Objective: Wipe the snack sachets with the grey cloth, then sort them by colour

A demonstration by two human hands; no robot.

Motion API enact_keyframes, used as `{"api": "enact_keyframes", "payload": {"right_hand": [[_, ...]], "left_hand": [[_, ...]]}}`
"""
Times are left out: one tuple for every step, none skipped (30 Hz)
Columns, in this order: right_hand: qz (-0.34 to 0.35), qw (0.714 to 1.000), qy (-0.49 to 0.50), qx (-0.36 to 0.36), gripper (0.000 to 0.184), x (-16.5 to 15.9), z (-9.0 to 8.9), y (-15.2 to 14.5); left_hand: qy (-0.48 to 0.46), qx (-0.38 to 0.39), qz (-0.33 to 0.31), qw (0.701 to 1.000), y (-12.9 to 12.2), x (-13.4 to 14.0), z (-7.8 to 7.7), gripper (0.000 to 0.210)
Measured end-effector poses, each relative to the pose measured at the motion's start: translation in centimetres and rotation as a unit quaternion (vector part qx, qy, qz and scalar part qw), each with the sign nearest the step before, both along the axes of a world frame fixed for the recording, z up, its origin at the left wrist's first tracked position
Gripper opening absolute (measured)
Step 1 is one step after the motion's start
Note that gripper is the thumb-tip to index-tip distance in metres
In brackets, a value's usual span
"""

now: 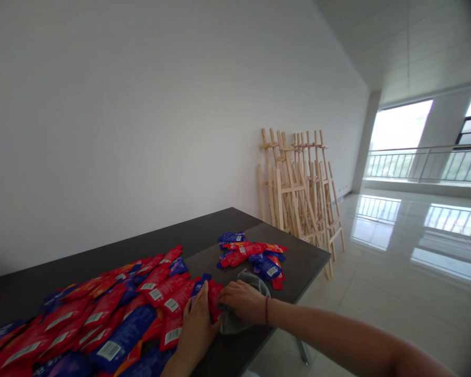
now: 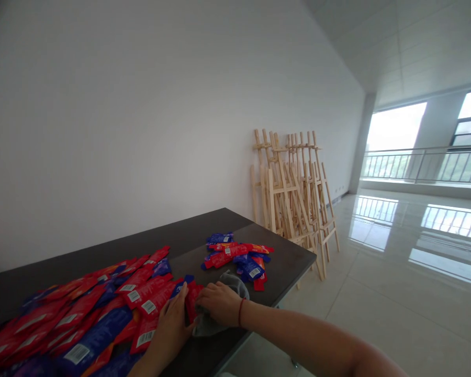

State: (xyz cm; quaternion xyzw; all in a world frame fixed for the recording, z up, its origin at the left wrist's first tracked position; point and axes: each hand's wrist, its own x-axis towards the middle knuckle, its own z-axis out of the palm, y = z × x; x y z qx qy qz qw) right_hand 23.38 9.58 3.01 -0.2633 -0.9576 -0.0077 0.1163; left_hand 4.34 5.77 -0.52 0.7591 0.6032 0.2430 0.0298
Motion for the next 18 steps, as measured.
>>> {"api": "enact_keyframes", "payload": {"right_hand": [[-0.020, 1.000, -0.001, 0.007, 0.034, -0.6, 0.0, 0.6], [-0.039, 0.999, 0.000, 0.010, 0.031, -1.2, 0.1, 1.2], [-0.056, 0.998, 0.002, 0.012, 0.029, -1.8, 0.2, 1.8], [-0.070, 0.997, 0.004, 0.014, 0.027, -2.4, 0.3, 2.3], [-0.080, 0.997, 0.005, 0.018, 0.026, -2.9, 0.4, 2.8], [-0.084, 0.996, 0.004, 0.022, 0.025, -3.3, 0.5, 3.1], [-0.083, 0.996, 0.002, 0.026, 0.025, -3.5, 0.5, 3.2], [-0.076, 0.997, 0.000, 0.030, 0.025, -3.6, 0.5, 3.2], [-0.066, 0.997, -0.002, 0.033, 0.025, -3.5, 0.5, 3.0], [-0.053, 0.998, -0.003, 0.036, 0.026, -3.3, 0.5, 2.7], [-0.036, 0.999, -0.004, 0.039, 0.026, -3.0, 0.4, 2.3], [-0.014, 0.999, -0.005, 0.042, 0.026, -2.6, 0.3, 1.8], [0.011, 0.999, -0.006, 0.043, 0.026, -2.1, 0.2, 1.2], [0.038, 0.998, -0.008, 0.043, 0.026, -1.5, 0.2, 0.7], [0.066, 0.997, -0.011, 0.040, 0.026, -0.8, 0.2, 0.1], [0.089, 0.995, -0.015, 0.036, 0.027, -0.2, 0.2, -0.3], [0.105, 0.994, -0.019, 0.029, 0.028, 0.4, 0.2, -0.6], [0.114, 0.993, -0.022, 0.023, 0.029, 1.0, 0.3, -0.8]], "left_hand": [[-0.003, -0.008, 0.001, 1.000, -0.1, 0.1, 0.2, 0.084], [-0.005, -0.016, 0.003, 1.000, -0.1, 0.1, 0.3, 0.085], [-0.006, -0.024, 0.005, 1.000, -0.2, 0.2, 0.4, 0.087], [-0.006, -0.032, 0.008, 0.999, -0.2, 0.2, 0.5, 0.088], [-0.006, -0.037, 0.011, 0.999, -0.2, 0.3, 0.6, 0.089], [-0.006, -0.039, 0.013, 0.999, -0.2, 0.3, 0.6, 0.090], [-0.006, -0.041, 0.012, 0.999, -0.2, 0.4, 0.7, 0.091], [-0.006, -0.042, 0.010, 0.999, -0.2, 0.4, 0.7, 0.092], [-0.007, -0.040, 0.007, 0.999, -0.3, 0.4, 0.7, 0.092], [-0.007, -0.037, 0.005, 0.999, -0.3, 0.4, 0.8, 0.091], [-0.006, -0.033, 0.003, 0.999, -0.4, 0.4, 0.8, 0.089], [-0.004, -0.030, 0.004, 1.000, -0.5, 0.4, 0.8, 0.087], [-0.001, -0.028, 0.006, 1.000, -0.5, 0.4, 0.9, 0.084], [0.003, -0.030, 0.009, 1.000, -0.6, 0.4, 0.9, 0.083], [0.007, -0.035, 0.013, 0.999, -0.6, 0.5, 1.0, 0.084], [0.011, -0.041, 0.016, 0.999, -0.7, 0.5, 1.1, 0.085], [0.014, -0.048, 0.017, 0.999, -0.7, 0.6, 1.1, 0.086], [0.016, -0.056, 0.019, 0.998, -0.7, 0.6, 1.2, 0.088]]}}
